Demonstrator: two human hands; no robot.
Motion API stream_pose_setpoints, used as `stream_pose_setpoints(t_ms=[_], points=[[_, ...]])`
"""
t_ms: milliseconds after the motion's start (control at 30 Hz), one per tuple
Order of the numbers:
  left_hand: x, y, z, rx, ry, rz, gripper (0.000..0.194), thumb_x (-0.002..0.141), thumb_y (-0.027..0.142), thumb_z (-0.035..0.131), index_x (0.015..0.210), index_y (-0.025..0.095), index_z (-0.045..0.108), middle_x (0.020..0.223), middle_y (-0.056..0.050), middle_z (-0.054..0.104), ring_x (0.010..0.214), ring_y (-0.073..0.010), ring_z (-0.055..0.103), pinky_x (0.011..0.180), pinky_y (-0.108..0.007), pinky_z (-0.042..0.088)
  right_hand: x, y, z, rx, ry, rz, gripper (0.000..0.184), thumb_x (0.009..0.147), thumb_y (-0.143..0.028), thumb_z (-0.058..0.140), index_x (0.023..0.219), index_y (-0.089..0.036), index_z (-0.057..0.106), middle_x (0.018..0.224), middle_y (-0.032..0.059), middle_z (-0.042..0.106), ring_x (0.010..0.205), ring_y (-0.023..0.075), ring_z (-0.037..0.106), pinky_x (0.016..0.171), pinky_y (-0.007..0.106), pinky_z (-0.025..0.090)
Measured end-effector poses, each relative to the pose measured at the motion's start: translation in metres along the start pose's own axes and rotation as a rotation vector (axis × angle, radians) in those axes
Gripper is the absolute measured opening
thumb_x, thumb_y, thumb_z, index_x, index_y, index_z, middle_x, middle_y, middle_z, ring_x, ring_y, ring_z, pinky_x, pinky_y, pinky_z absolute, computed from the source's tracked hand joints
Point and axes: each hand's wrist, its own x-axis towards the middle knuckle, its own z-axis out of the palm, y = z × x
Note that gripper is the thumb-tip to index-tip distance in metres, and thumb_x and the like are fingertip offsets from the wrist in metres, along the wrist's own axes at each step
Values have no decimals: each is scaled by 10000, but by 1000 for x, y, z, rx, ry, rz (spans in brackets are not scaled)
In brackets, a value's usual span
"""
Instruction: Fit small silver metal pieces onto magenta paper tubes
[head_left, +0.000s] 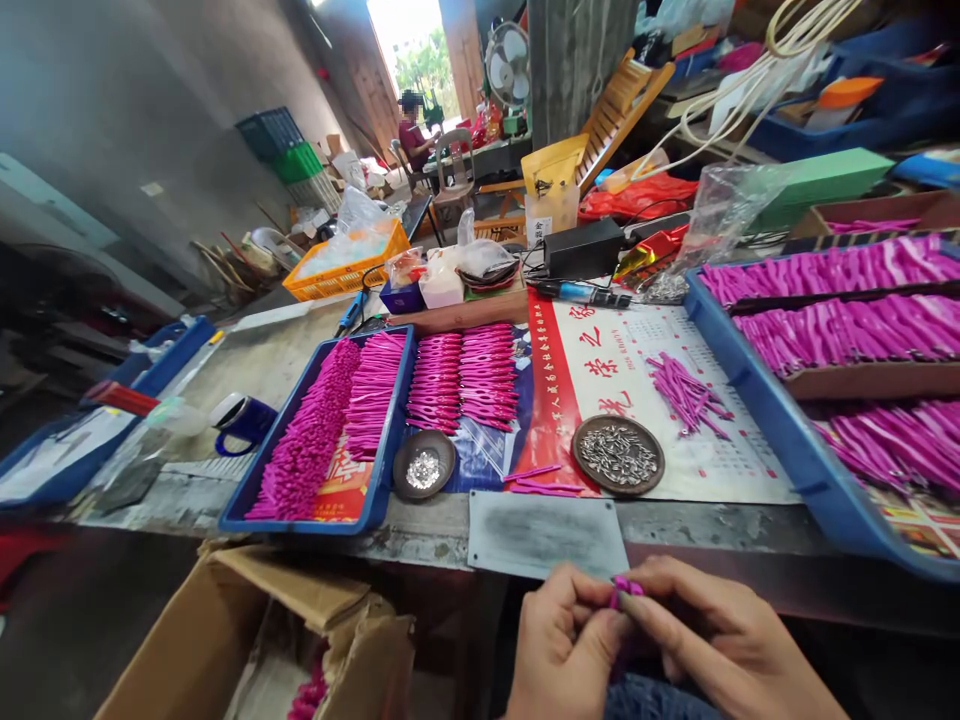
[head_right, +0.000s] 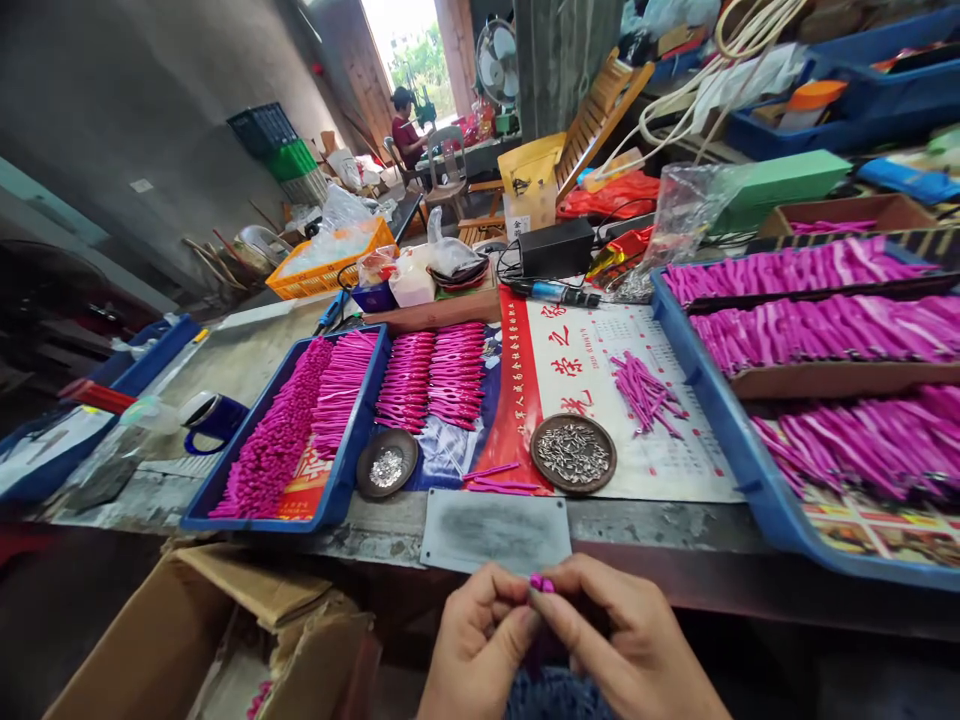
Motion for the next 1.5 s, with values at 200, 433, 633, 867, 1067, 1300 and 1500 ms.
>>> stream_pose_setpoints(t_ms=[200, 433, 633, 867, 1067, 1300, 1500], points=[[0, 7, -1, 48, -17, 29, 338, 823, 486, 632, 785, 155, 574, 571, 25, 512, 519, -84, 420, 522, -247, 301, 0, -2, 2, -62, 15, -89, 217, 908, -400, 578, 798, -234, 664, 651, 8, 645, 475, 140, 535, 419, 209, 433], [4, 17, -3, 80, -70, -51, 302, 811, 439, 655, 733, 167, 548, 568, 34, 535, 506, -77, 454, 487, -219, 323, 12, 3, -1, -64, -84, 43, 366, 882, -485, 585, 659, -196, 607, 590, 14, 598, 530, 151, 549, 473, 229, 433], [29, 13, -5, -187, -141, -327, 468, 591, 501, 806, 763, 172, 522, 632, -30, 678, 535, -162, 653, 504, -256, 506, 35, 24, -1, 296, -71, 355, 467, 700, -576, 748, 595, -194, 501, 417, -72, 439, 333, 55, 341, 334, 166, 219], [45, 10, -11, -286, -207, -395, 434, 581, 455, 822, 754, 119, 608, 665, -69, 696, 553, -157, 663, 514, -260, 547, 47, 35, -4, 396, -77, 490, 441, 629, -520, 812, 599, -175, 539, 408, -82, 433, 328, 26, 283, 319, 147, 186], [48, 4, -11, -332, -223, -406, 429, 587, 445, 827, 759, 117, 610, 664, -72, 702, 539, -152, 656, 528, -262, 540, 49, 42, -2, 407, -60, 514, 420, 656, -502, 802, 629, -175, 539, 423, -85, 437, 331, 23, 285, 314, 139, 187], [61, 0, -13, -254, -196, -88, 445, 594, 444, 842, 767, 154, 553, 657, 8, 643, 600, -120, 620, 596, -250, 491, 56, 26, -7, -53, -9, 37, 346, 825, -494, 641, 663, -208, 532, 543, -24, 537, 460, 117, 478, 411, 224, 371], [89, -3, -16, -93, -242, 146, 365, 701, 463, 757, 753, 178, 535, 667, 27, 603, 633, -117, 570, 649, -275, 448, 71, 35, -22, -487, 20, -363, 258, 940, -396, 498, 803, -203, 600, 686, 28, 632, 595, 160, 573, 563, 272, 440]])
